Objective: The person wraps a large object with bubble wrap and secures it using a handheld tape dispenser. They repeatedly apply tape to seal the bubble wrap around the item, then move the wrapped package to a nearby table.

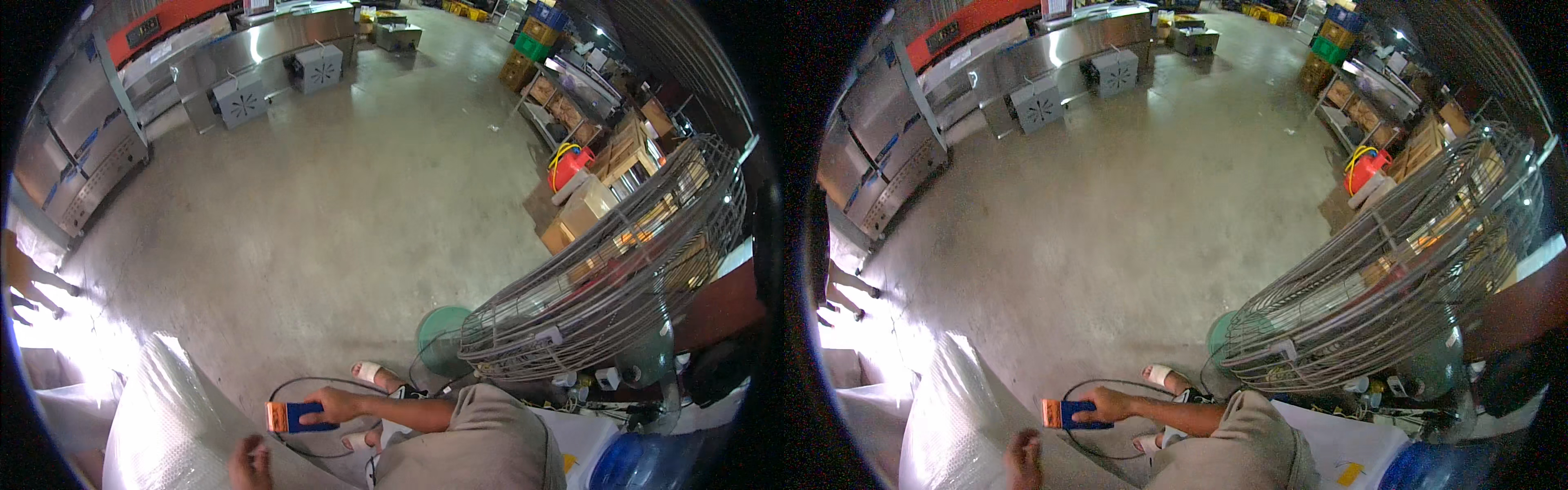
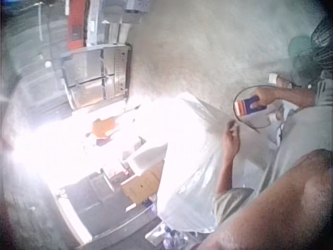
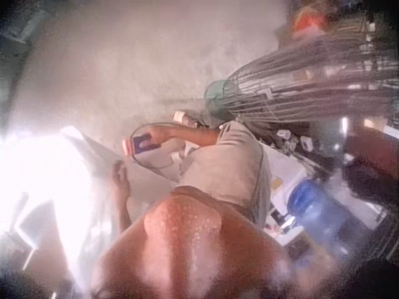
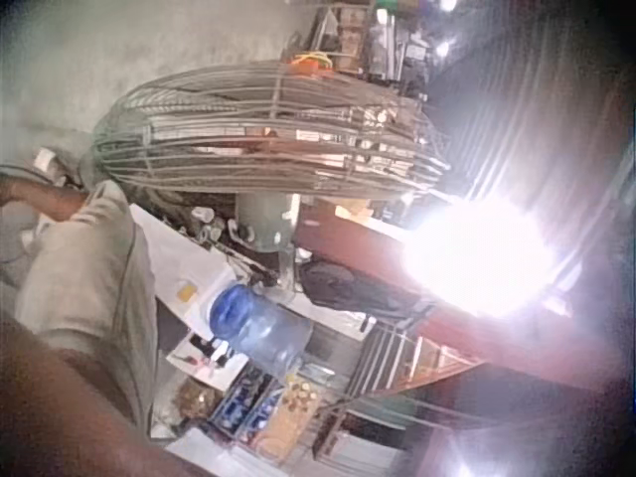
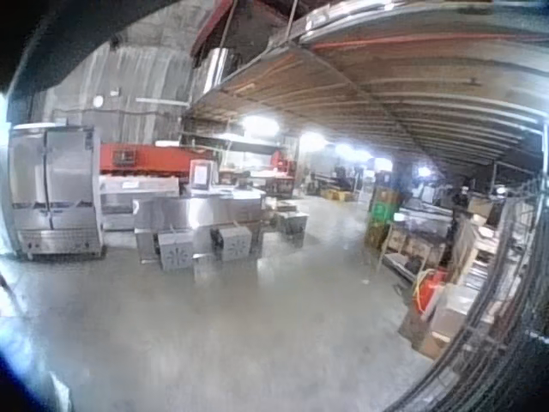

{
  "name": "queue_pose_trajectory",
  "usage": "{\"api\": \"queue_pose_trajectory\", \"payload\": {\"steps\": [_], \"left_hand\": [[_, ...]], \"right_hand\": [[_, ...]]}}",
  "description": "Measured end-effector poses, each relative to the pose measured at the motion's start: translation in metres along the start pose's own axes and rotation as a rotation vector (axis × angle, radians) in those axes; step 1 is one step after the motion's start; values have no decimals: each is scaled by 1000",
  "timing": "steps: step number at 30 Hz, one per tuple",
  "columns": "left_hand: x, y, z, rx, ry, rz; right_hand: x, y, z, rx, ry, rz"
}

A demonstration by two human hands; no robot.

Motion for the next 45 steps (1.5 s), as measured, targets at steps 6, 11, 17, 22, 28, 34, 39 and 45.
{"api": "queue_pose_trajectory", "payload": {"steps": [6,11,17,22,28,34,39,45], "left_hand": [[-2,31,18,244,-35,621],[3,35,33,203,-87,564],[-9,42,34,480,-61,411],[3,34,39,414,-134,74],[24,117,20,685,-213,-218],[-32,168,-8,667,61,-410],[-62,163,-7,662,177,-604],[7,66,2,384,-472,-837]], "right_hand": [[-86,-19,6,-59,284,-70],[-108,-29,5,-146,251,-84],[-114,-41,15,-112,257,-34],[-88,-47,53,-190,-74,-175],[-77,-46,47,-189,-272,-259],[-94,-69,-24,-305,-236,-397],[-76,-94,-31,-486,-435,-584],[-38,-117,0,-687,-567,-548]]}}
Point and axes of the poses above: each hand's wrist, its own z-axis away from the middle knuckle, its own y-axis out of the back of the hand, x = y × z, the point moved 7 cm from there along -z, towards the middle knuckle, and after that the axes turned 7 degrees about z, right-handed, at the moved point
